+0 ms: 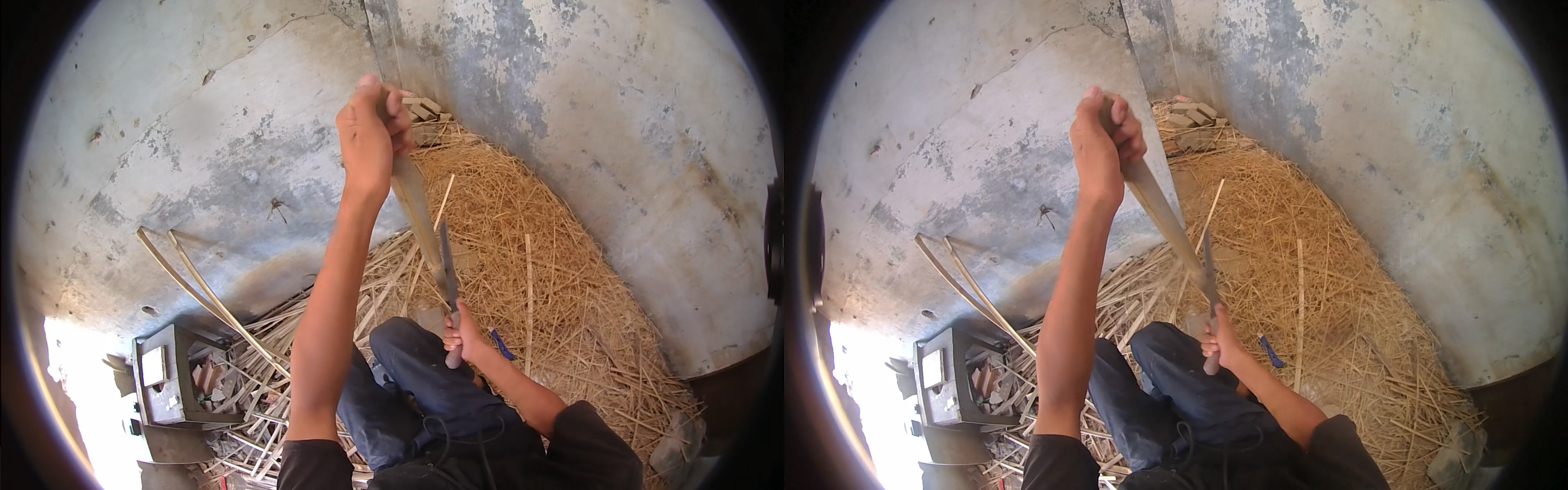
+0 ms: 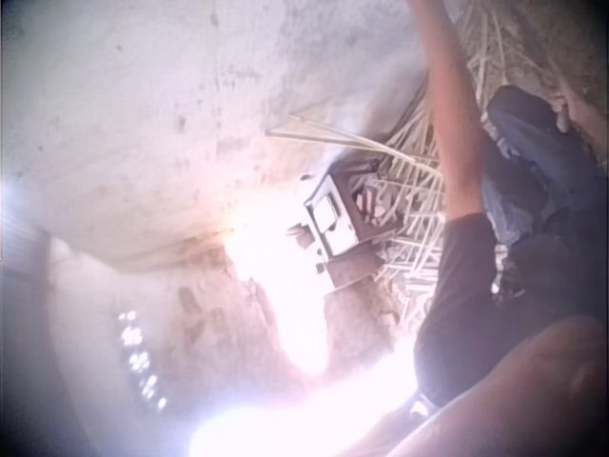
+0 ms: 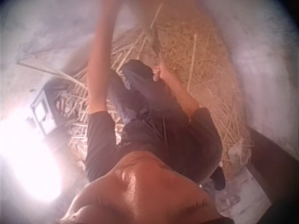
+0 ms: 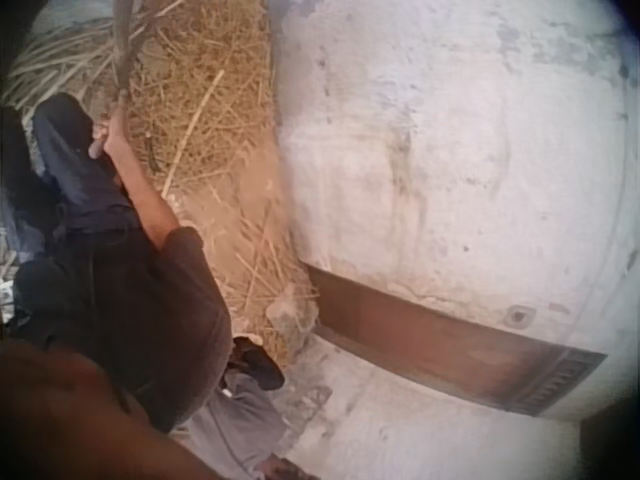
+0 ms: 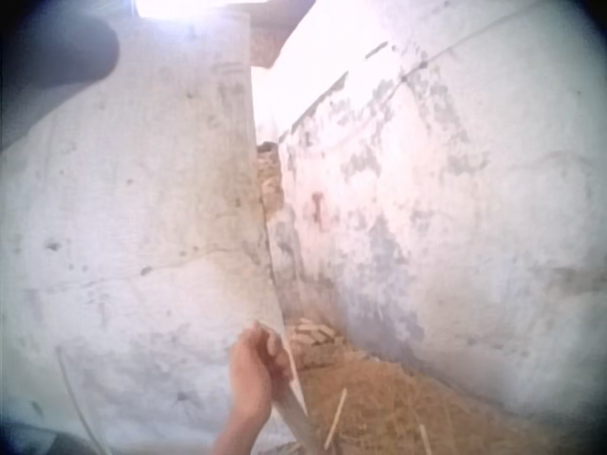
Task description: The person sits on a straw-covered floor and uses a large knife to split long bamboo poles into thin strips. They hold the bamboo with one hand and use the knife to drive a split down the length of the pole, separating it into smaller pieces.
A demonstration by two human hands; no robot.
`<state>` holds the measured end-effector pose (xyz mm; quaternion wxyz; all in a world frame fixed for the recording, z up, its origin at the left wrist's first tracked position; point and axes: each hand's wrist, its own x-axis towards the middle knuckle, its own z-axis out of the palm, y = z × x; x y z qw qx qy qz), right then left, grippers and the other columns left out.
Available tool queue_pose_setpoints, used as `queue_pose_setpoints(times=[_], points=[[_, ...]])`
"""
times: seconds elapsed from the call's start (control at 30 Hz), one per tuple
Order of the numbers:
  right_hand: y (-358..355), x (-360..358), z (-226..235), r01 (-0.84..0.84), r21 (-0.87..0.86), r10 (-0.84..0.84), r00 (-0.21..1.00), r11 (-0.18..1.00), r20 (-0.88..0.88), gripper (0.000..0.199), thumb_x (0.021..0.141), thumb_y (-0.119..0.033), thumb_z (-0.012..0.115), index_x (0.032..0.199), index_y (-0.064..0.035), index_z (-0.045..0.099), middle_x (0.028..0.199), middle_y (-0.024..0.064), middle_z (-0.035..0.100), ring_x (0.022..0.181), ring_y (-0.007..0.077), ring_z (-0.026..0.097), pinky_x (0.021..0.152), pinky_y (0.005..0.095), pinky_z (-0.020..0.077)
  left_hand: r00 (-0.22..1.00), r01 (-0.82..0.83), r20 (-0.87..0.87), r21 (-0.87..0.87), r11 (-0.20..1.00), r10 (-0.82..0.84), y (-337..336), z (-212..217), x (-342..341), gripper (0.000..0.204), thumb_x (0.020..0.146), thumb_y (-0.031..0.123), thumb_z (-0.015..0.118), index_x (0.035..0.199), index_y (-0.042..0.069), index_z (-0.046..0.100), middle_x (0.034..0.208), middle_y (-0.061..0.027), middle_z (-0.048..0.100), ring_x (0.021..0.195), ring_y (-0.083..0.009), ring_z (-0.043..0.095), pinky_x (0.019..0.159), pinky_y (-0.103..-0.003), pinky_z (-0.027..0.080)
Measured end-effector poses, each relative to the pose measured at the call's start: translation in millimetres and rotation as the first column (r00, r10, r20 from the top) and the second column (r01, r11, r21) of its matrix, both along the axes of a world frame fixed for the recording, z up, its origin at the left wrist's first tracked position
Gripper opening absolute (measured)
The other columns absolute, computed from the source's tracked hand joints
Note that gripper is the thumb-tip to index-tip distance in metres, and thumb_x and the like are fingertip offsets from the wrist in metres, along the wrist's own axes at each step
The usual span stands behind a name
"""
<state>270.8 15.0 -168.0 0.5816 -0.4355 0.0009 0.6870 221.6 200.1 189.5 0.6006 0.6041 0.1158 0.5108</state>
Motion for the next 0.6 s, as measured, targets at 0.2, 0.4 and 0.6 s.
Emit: queue_pose_setpoints(times=[0.2, 0.4, 0.6], points=[[8, 20, 58, 0.037, 0.162, -0.045, 0.998, 0.986, 0.044, 0.064, 0.097, -0.076, 0.041, 0.077, -0.0152, 0.044, 0.048, -0.0061, 0.03, 0.034, 0.0078, 0.028, 0.036, 0.0253, 0.0264, 0.995, -0.094, 0.044, 0.024, 0.995, 0.093, 13, -4, -6, 0.043, 0.105, 0.047, 0.041, 0.08, 0.012, 0.043, 0.061, 0.0, 0.038, 0.05, -0.0121, 0.038, 0.049, -0.029, 0.034], [16, 20, 93, 0.261, 0.595, -0.491, 0.83, 0.76, 0.263, 0.063, 0.1, -0.072, 0.035, 0.078, -0.014, 0.043, 0.048, -0.0033, 0.031, 0.034, 0.0078, 0.028, 0.034, 0.0232, 0.0272, 0.991, -0.118, 0.061, 0.03, 0.993, 0.116, 12, -5, -8, 0.043, 0.105, 0.047, 0.041, 0.081, 0.011, 0.043, 0.061, -0.0003, 0.038, 0.05, -0.0116, 0.037, 0.048, -0.029, 0.033], [2, 2, -60, -0.078, -0.169, 0.11, 0.975, 0.983, 0.193, 0.066, 0.098, -0.076, 0.037, 0.076, -0.0143, 0.041, 0.05, -0.0042, 0.031, 0.038, 0.0089, 0.029, 0.037, 0.0258, 0.0262, 0.991, -0.122, 0.052, -0.011, 0.992, 0.123, 14, -2, -17, 0.044, 0.104, 0.047, 0.041, 0.079, 0.011, 0.042, 0.06, 0.0003, 0.036, 0.049, -0.0125, 0.035, 0.048, -0.03, 0.032]])
